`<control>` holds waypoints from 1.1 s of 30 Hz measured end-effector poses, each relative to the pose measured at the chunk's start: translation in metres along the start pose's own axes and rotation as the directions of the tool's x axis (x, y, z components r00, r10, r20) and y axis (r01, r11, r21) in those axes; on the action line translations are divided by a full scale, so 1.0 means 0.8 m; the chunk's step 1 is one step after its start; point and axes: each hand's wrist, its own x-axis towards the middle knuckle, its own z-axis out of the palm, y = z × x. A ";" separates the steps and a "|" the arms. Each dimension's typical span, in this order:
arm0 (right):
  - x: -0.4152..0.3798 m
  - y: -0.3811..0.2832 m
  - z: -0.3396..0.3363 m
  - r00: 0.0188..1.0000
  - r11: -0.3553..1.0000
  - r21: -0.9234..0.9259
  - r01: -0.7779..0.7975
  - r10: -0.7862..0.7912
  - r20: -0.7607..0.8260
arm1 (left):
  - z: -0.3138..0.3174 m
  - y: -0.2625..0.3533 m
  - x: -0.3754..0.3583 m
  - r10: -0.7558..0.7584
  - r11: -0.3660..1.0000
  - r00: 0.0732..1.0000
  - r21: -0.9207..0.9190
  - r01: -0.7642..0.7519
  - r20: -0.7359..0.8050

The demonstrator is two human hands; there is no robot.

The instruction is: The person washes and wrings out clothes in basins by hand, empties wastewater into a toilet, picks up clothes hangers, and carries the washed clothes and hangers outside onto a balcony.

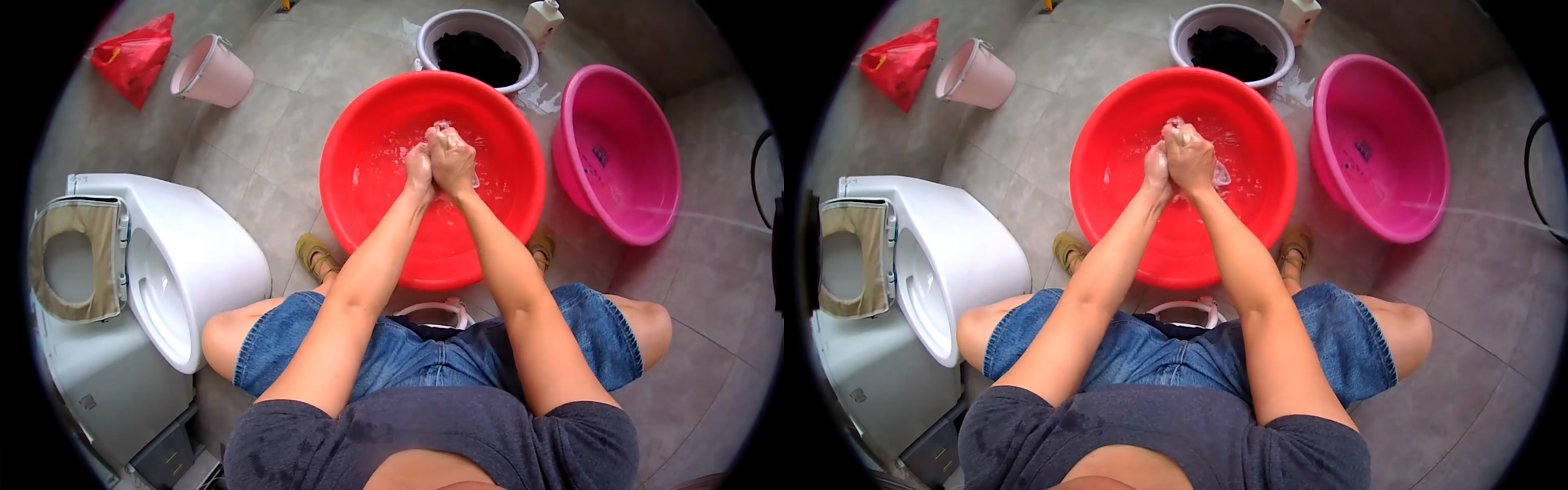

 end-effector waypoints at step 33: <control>-0.005 0.165 0.049 0.691 0.730 -0.577 0.367 0.202 0.694 | -0.205 0.023 0.066 0.060 0.238 0.994 0.968 0.079 -0.096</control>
